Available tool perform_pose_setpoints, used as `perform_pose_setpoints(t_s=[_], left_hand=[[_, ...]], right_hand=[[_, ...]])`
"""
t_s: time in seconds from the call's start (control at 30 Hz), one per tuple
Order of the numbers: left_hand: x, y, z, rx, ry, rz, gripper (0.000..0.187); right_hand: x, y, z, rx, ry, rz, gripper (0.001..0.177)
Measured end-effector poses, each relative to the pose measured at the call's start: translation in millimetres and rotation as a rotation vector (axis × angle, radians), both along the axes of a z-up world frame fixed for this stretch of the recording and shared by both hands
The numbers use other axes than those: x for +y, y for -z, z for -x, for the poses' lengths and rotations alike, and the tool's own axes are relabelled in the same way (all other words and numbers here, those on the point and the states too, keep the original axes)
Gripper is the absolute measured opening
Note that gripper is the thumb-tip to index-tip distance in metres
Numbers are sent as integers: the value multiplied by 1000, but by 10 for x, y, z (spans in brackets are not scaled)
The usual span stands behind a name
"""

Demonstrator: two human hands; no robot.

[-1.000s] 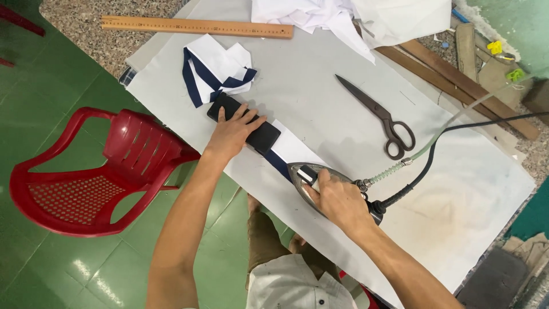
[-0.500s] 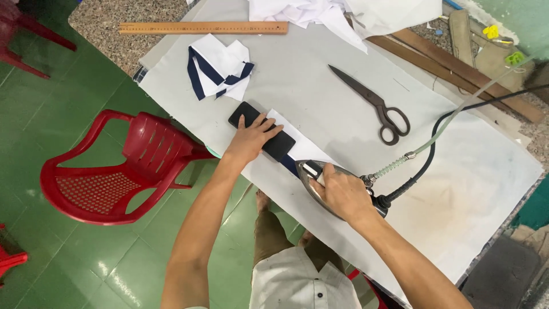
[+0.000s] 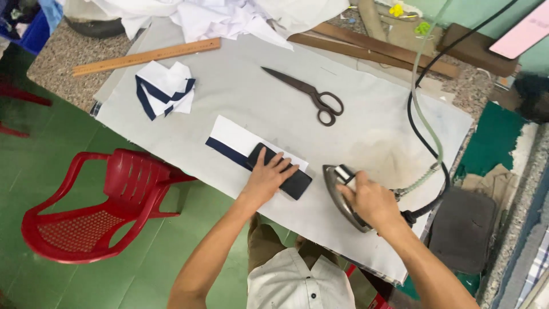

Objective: The person irons a white fabric piece with a blue stripe on a work table using a steam iron and a black pressing block. They measure the fabric with a wooden ruler, then trim the edges with scissors.

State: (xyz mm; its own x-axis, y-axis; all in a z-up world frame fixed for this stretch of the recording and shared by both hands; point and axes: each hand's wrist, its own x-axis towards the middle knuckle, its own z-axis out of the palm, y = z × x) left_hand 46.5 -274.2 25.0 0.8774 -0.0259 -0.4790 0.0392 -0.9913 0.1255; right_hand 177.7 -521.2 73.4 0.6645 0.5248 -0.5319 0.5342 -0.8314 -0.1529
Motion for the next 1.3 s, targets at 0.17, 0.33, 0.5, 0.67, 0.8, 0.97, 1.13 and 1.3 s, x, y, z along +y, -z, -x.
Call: perform_pose_setpoints(t_s=[0.17, 0.33, 0.5, 0.67, 0.8, 0.97, 1.13, 1.3], left_hand=[[-417, 139, -106, -13, 120, 39, 86], [-432, 34, -106, 35, 134, 102, 78], [-320, 368, -53, -125, 212, 133, 78], [458, 539, -167, -281, 319, 94, 87], [1466, 592, -405, -335, 355, -1, 90], [2485, 602, -833, -250, 342, -70, 83], [2871, 486, -1302, -271, 347, -55, 83], [2649, 281, -1236, -600, -24, 3, 50]], right_hand=[[-500, 449, -857, -96, 412, -154, 72], [-675, 176, -839, -236, 463, -508, 62], [-831, 336, -163, -759, 73, -130, 85], [-821, 606, -181, -1037, 25, -70, 85], [-619, 555, -159, -1187, 49, -12, 73], [-420, 530, -71, -1092, 196, 55, 82], [86, 629, 49, -821, 473, -50, 73], [941, 839, 15, -992, 162, -274, 39]])
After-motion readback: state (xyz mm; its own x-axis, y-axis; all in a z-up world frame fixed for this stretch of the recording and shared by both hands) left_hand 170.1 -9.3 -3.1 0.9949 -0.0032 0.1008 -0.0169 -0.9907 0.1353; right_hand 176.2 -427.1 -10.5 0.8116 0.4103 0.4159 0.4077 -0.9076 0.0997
